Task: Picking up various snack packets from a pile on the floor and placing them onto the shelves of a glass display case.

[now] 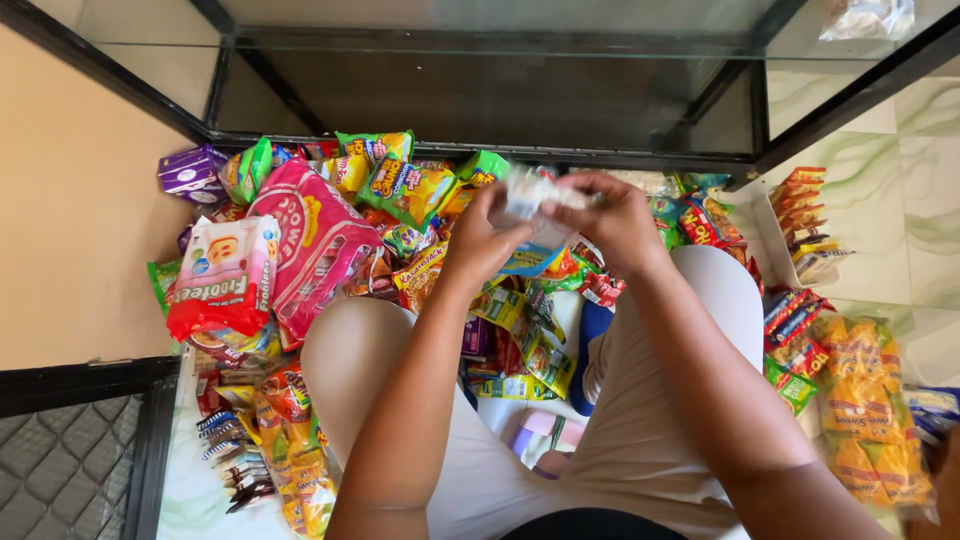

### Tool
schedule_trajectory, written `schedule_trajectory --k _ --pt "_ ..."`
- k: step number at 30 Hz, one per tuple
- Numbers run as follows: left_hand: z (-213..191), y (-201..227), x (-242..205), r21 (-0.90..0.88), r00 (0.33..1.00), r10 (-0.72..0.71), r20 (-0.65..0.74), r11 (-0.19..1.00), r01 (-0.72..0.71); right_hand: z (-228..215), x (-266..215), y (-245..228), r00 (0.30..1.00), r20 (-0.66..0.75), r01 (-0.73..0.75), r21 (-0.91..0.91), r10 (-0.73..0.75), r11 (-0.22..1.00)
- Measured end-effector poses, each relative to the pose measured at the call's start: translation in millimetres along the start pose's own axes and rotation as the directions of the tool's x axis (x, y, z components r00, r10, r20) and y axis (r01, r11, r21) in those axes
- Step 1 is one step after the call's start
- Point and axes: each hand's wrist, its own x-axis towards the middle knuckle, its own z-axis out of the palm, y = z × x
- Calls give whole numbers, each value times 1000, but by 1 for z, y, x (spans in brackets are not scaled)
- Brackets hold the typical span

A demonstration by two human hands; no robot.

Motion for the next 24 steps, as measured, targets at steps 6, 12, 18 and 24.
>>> schedule_trajectory --k 6,12,18,24 --pt "8 -17 -5 469 821 370 -435 871 -144 -16 11 -1 936 -338 22 343 102 939" --pt "9 -20 3 -222 859 -56 -509 973 -68 -13 14 -2 965 -240 90 684 107 724" --pt "8 -2 4 -770 981 -195 -19 628 111 9 12 2 988 -63 -43 766 142 641" --pt "-11 9 3 -826 977 -165 -134 564 -18 21 6 2 960 -162 -150 391 228 908"
